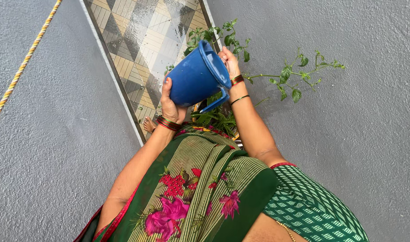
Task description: The person waters a potted plant using a blue plastic jug. They scoop water from a white bucket on the floor and pour it onto the soil of the plant, repeating the process several times to ensure the plant is adequately watered.
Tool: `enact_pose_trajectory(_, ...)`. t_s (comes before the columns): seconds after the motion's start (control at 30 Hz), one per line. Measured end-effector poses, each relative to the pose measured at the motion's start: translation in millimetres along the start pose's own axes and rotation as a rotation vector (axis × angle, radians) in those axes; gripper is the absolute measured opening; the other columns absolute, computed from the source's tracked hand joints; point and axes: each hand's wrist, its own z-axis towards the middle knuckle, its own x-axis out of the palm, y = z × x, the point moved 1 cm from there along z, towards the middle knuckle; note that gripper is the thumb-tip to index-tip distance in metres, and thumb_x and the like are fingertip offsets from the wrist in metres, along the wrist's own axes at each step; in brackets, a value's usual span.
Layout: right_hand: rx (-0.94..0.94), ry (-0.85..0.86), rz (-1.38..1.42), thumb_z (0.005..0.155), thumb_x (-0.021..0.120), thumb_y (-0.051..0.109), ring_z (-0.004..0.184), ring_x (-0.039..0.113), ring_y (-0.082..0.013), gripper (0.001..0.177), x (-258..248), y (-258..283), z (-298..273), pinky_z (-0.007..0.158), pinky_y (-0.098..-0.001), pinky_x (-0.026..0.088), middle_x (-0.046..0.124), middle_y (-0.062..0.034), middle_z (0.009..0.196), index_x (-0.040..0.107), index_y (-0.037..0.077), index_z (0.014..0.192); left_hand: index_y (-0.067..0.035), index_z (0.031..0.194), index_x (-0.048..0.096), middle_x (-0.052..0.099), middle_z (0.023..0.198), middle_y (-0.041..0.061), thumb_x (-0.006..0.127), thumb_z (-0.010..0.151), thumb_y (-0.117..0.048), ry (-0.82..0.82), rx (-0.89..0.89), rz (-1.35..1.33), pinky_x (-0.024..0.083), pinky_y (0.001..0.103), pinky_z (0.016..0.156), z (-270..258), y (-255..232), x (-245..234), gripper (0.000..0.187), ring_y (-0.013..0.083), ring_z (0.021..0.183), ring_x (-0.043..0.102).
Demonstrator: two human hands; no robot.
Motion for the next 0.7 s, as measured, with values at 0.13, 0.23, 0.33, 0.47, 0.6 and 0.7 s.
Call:
enact_pose_trajectory(0.13,-0.077,-0.006,-0.013,0.107,0.054,0.036,0.043,0.035,-0.0090,0.048,27,3,-16,0.039,-0.0232,0.031,0.035,0.0053,0.054,0.037,0.020,0.064,-0.007,0.139,0.051,0.060,0.135,0.015,0.063,0.092,-0.055,0.025,-0.043,-0.061,0.049,0.055,0.109,1,0,-1,0.068,0.0320,0.124,0.061)
enact_pose_trajectory(0.23,-0.023,-0.070,0.106,0.106,0.053,0.034,0.049,0.037,-0.0135,0.047,66,12,-40,0.046,-0.0272,0.037,0.037,0.0011,0.057,0.037,0.017,0.065,-0.007,0.138,0.052,0.060,0.135,0.015,0.062,0.090,-0.057,0.014,-0.054,-0.068,0.049,0.058,0.108,0,-3,-1,0.070,0.0327,0.123,0.061)
enact_pose_trajectory(0.33,-0.011,0.017,0.142,0.107,0.055,0.034,0.045,0.032,-0.0091,0.047,89,21,-52,0.041,-0.0228,0.032,0.039,0.0012,0.059,0.039,0.017,0.067,-0.007,0.139,0.052,0.060,0.136,0.016,0.061,0.088,-0.061,-0.006,-0.059,-0.064,0.049,0.058,0.107,-2,-6,0,0.074,0.0340,0.125,0.060)
enact_pose_trajectory(0.47,0.001,0.024,0.190,0.107,0.055,0.034,0.045,0.033,-0.0088,0.044,97,22,-58,0.041,-0.0221,0.032,0.040,0.0011,0.061,0.041,0.017,0.069,-0.006,0.138,0.051,0.060,0.135,0.017,0.062,0.086,-0.062,-0.023,-0.056,-0.052,0.049,0.060,0.106,-5,-8,-2,0.077,0.0359,0.125,0.060)
enact_pose_trajectory(0.6,-0.010,0.028,0.174,0.107,0.055,0.035,0.045,0.033,-0.0094,0.044,94,21,-59,0.041,-0.0224,0.032,0.040,0.0004,0.061,0.042,0.016,0.069,-0.006,0.138,0.051,0.060,0.134,0.018,0.062,0.086,-0.061,-0.036,-0.050,-0.023,0.050,0.060,0.104,-3,-6,-6,0.077,0.0359,0.124,0.060)
enact_pose_trajectory(0.7,0.007,0.032,0.167,0.107,0.054,0.036,0.047,0.036,-0.0104,0.045,82,18,-55,0.043,-0.0226,0.035,0.041,0.0003,0.061,0.041,0.016,0.069,-0.006,0.139,0.050,0.059,0.135,0.016,0.064,0.089,-0.058,-0.015,-0.039,-0.018,0.049,0.056,0.108,-2,-3,-7,0.074,0.0338,0.126,0.059)
